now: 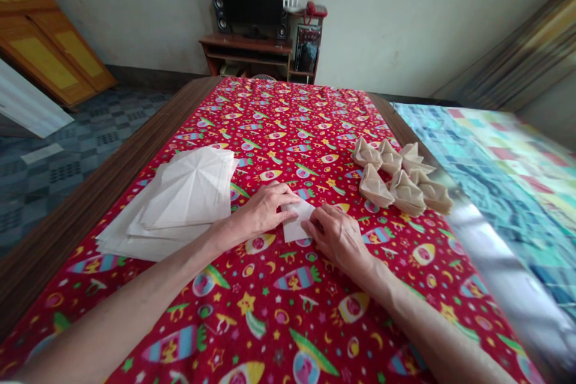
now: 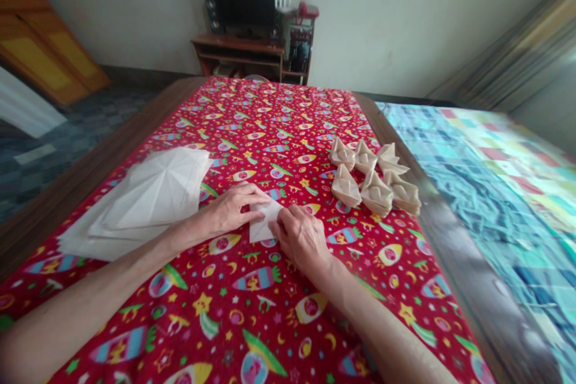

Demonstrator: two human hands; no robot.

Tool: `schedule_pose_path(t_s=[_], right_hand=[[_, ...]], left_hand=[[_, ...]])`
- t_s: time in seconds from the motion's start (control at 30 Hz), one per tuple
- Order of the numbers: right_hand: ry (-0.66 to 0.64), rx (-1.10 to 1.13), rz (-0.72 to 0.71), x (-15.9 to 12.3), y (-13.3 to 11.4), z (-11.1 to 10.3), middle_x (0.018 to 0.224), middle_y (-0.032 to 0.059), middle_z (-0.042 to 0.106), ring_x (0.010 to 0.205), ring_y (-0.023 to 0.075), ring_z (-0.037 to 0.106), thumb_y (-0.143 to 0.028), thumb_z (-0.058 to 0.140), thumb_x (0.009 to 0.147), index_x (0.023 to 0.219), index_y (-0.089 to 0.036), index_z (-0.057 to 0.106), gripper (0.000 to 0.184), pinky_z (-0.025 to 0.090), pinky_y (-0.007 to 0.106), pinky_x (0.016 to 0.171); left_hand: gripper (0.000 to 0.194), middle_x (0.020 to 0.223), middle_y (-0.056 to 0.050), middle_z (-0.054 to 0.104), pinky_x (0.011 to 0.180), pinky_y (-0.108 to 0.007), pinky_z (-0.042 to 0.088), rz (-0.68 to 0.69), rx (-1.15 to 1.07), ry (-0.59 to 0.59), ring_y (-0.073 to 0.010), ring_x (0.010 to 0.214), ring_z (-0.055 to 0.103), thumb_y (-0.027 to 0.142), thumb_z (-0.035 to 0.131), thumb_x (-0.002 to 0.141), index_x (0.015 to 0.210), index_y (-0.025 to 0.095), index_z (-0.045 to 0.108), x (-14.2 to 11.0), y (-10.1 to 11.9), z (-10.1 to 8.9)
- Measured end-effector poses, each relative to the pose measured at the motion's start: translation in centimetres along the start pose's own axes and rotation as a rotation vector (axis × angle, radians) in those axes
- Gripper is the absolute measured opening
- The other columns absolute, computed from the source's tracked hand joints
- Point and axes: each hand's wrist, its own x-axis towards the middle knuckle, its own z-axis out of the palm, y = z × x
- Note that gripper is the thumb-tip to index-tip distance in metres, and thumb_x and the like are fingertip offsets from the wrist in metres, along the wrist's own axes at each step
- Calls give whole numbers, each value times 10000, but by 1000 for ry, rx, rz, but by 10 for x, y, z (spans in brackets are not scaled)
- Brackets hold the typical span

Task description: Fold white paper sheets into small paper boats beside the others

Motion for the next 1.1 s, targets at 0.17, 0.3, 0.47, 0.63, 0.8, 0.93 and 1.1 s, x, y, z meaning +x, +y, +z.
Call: schedule_pose_path(t_s=[0.17, 0.3, 0.47, 0.63, 0.8, 0.93, 1.1], right_hand=[[-4, -5, -2, 0, -1, -1, 742, 24, 578, 660, 141, 500, -314, 493, 907, 763, -187, 566, 206, 313, 247, 603], [-5, 0, -15, 0, -1, -2, 748, 30, 579, 679, 148, 506, -310, 488, 911, 768, -188, 566, 204, 321, 249, 621], [-12, -4, -14, 0, -1, -2, 744, 26, 576, 669, 146, 503, -306, 500, 906, 775, -184, 569, 192, 318, 250, 617], [-5, -9, -12, 0, -1, -1, 744, 24, 577, 666, 144, 501, -314, 500, 907, 774, -182, 573, 202, 312, 250, 614], [4, -9, -7, -1, 0, 0, 725, 19, 567, 652, 141, 492, -316, 506, 903, 765, -185, 573, 202, 306, 246, 599], [6, -12, -2, -1, -1, 1, 727, 18, 563, 657, 141, 496, -322, 500, 906, 763, -187, 569, 209, 311, 248, 597], [9, 16, 10, -1, -1, 0, 735, 20, 564, 665, 140, 497, -317, 503, 905, 766, -188, 574, 202, 330, 246, 607]], left_hand=[[208, 966, -28, 655, 871, -301, 459, -53, -19, -11, -176, 935, 585, 187, 661, 791, 997, 207, 683, 1, 2, 3], [75, 899, -20, 643, 861, -306, 454, -84, -2, -8, -173, 895, 582, 192, 677, 777, 851, 190, 678, 1, 3, 3], [83, 893, -19, 625, 845, -292, 447, -65, 8, -36, -174, 903, 568, 181, 685, 769, 847, 184, 658, -1, 1, 2], [79, 905, -19, 610, 866, -300, 435, -54, 26, -23, -176, 919, 556, 188, 675, 786, 857, 180, 641, -2, 1, 4], [91, 919, -14, 599, 857, -296, 436, -34, 32, -19, -174, 925, 548, 205, 661, 801, 882, 186, 624, -3, 1, 7], [107, 927, -13, 600, 852, -293, 436, -28, 27, -15, -175, 929, 552, 208, 668, 796, 888, 190, 619, -4, 1, 7], [98, 929, -10, 602, 852, -293, 439, -27, 26, -19, -173, 931, 554, 224, 656, 806, 895, 197, 622, -4, 0, 6]])
